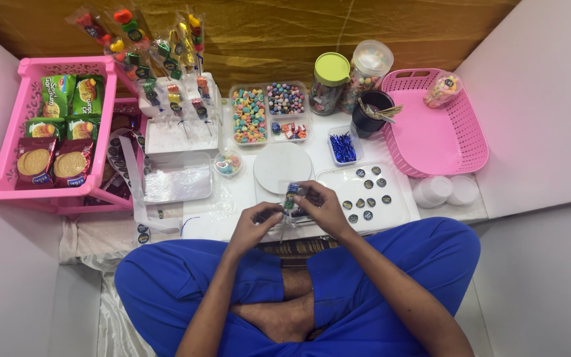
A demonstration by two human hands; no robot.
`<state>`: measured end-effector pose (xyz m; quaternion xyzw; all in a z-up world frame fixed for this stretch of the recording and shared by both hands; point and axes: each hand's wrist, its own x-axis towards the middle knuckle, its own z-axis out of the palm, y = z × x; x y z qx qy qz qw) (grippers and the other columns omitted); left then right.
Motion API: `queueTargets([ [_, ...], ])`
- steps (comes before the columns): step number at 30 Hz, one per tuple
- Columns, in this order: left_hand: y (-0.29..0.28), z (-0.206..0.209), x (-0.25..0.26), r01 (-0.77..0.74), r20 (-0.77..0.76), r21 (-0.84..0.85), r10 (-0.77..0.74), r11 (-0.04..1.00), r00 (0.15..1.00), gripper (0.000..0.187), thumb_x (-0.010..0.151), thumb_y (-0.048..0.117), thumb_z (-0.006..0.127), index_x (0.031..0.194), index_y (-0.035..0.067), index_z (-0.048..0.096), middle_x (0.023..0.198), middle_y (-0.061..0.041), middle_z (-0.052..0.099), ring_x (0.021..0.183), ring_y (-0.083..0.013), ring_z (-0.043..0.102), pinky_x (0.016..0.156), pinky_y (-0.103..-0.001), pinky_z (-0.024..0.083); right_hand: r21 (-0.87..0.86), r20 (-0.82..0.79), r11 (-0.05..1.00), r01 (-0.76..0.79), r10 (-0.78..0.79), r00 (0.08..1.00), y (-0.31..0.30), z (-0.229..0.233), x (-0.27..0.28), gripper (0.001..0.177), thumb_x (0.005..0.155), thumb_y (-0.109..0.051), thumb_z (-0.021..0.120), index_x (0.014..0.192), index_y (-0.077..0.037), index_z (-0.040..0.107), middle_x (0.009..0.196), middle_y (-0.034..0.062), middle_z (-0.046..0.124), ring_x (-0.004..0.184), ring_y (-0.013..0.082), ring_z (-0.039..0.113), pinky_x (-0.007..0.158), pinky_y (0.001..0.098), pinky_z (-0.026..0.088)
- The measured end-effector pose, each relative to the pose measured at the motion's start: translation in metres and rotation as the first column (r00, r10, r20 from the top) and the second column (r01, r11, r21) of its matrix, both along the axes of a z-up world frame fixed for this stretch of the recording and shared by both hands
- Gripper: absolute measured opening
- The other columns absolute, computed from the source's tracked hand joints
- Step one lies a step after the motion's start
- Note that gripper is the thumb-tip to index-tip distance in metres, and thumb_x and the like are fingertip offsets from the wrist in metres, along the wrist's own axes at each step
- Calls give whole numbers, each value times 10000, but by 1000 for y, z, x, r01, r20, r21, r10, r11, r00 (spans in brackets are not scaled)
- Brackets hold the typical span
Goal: Assembling candy skewers by threading marshmallows and candies onto wooden sticks
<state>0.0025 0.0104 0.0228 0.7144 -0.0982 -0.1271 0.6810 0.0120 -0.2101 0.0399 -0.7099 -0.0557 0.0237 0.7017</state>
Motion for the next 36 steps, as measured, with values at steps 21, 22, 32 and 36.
queueTargets([
  [21, 34, -34, 25, -87, 80, 127, 77, 988, 994, 243, 785, 223, 891, 942, 66, 792, 862, -132, 791, 845, -282, 757, 717, -391, 561, -103, 68, 992, -79, 86, 994, 11, 22, -11, 321, 941, -93, 725, 1259, -61, 711, 1034, 178, 782, 740, 182, 747, 643, 308, 587],
  [22, 58, -40, 38, -85, 80, 125, 76, 989, 994, 243, 785, 223, 891, 942, 66, 792, 862, -132, 791, 845, -282, 757, 717, -391, 561, -105, 68, 991, -77, 85, 994, 10, 21, -9, 321, 941, -93, 725, 1259, -61, 711, 1034, 178, 782, 740, 182, 747, 643, 308, 587],
  [32, 208, 59, 142, -525, 500, 214, 369, 824, 783, 129, 928, -7, 720, 1042, 50, 743, 807, -72, 659, 772, -151, 618, 722, -294, 489, -352, 189, 932, -82, 157, 969, 8, 25, -4, 237, 944, -147, 736, 1157, -44, 743, 944, 185, 789, 701, 277, 757, 582, 337, 571],
  [36, 232, 17, 191, -601, 488, 149, 470, 785, 735, 131, 970, 24, 732, 1088, 80, 747, 927, -67, 700, 871, -126, 645, 777, -279, 513, -439, 200, 894, -90, 195, 960, 8, 28, -2, 258, 944, -189, 741, 1157, -44, 740, 926, 178, 790, 701, 291, 750, 609, 363, 580],
])
